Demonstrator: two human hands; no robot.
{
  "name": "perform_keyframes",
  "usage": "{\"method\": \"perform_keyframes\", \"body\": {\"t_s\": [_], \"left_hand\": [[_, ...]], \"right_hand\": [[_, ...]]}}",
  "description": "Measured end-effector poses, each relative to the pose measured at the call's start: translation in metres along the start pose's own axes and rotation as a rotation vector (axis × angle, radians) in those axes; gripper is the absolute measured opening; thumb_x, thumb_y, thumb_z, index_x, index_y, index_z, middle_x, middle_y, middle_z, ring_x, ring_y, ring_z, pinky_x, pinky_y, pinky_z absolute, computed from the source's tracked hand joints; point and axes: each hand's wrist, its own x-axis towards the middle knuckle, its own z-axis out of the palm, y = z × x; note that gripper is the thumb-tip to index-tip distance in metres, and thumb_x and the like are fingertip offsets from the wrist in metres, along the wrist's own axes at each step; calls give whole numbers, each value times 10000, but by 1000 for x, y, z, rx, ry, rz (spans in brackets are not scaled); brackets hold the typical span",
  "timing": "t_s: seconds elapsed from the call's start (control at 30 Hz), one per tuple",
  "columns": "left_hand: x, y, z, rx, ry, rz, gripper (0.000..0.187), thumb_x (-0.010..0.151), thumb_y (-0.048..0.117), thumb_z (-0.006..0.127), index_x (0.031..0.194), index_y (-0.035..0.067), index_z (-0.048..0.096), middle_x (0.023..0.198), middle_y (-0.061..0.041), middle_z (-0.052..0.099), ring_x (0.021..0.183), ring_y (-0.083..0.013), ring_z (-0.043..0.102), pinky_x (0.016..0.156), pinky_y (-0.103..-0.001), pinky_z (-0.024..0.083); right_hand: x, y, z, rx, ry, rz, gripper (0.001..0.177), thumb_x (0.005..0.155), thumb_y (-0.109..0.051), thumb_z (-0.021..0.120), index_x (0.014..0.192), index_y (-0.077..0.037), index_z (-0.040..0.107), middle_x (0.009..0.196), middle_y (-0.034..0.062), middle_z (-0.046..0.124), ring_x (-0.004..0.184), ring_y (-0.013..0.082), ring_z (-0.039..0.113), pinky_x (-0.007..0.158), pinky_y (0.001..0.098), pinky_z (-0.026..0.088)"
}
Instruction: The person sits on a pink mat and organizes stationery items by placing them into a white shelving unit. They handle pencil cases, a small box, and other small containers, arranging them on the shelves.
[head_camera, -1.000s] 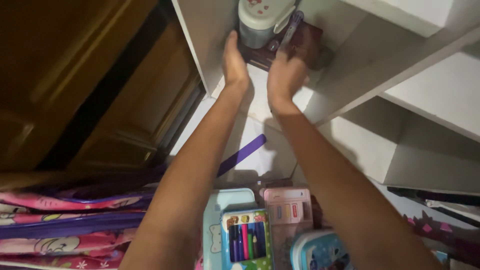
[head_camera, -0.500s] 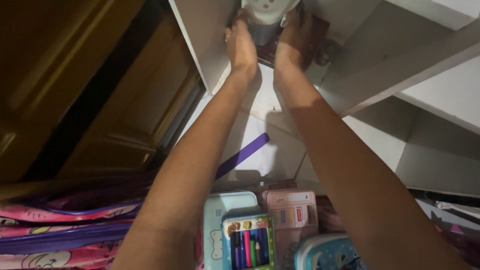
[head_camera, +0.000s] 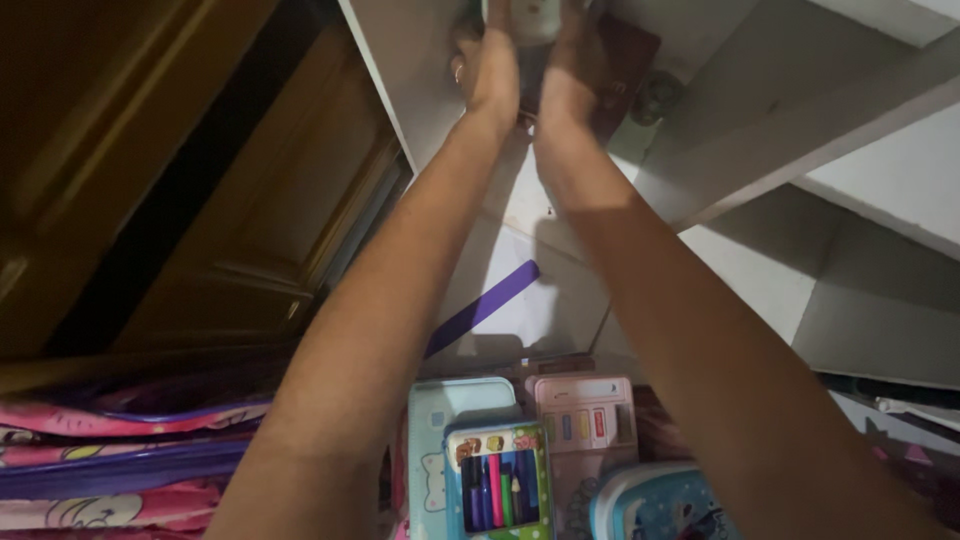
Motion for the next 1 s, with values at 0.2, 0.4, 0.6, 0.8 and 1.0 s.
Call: {"method": "perform_keyframes", "body": {"t_s": [0.2, 0.4, 0.6, 0.8, 1.0], "left_hand": [[-44, 36, -15, 31, -11, -164, 1223, 634, 696, 776, 1565, 96, 255, 1511, -339, 313, 1311, -512, 490, 1016, -509, 508], [-70, 41, -24, -19, -5, -160, 1087, 616, 701, 736, 1498, 184, 367, 1461, -299, 388, 1271, -485, 538, 994, -517, 516], [-62, 22, -23, -58, 58, -99, 986, 684, 588, 731, 1498, 188, 347, 1453, -315, 353, 1259, -471, 527, 1034, -496, 483], [-88, 39, -41, -92, 25, -115, 1005, 609, 590, 787, 1435, 185, 383, 1426, -269, 340, 1245, -443, 522, 945, -522, 561], [-134, 61, -70, -110, 15, -78, 1009, 631, 607, 816, 1433, 161, 396, 1407, -273, 359, 1246, -420, 533, 943, -487, 529]], "right_hand": [[-35, -23, 9, 237, 21, 71, 550, 877, -407, 697, 1227, 10, 623, 1099, 146, 738, 970, 273, 716, 846, 389, 577], [-58, -45, 2, 280, -27, 145, 485, 900, -365, 685, 1221, -3, 659, 1092, 147, 726, 960, 255, 691, 847, 389, 570], [-82, -75, -2, 334, -28, 151, 524, 902, -317, 726, 1311, -11, 610, 1197, 133, 697, 1057, 250, 669, 901, 383, 553], [-108, -115, -16, 301, -64, 242, 631, 840, -331, 744, 1378, -40, 584, 1251, 119, 696, 1100, 229, 677, 905, 372, 564], [-129, -135, -28, 271, -111, 183, 594, 833, -347, 742, 1321, -21, 651, 1225, 124, 708, 1098, 228, 668, 931, 373, 540]]}}
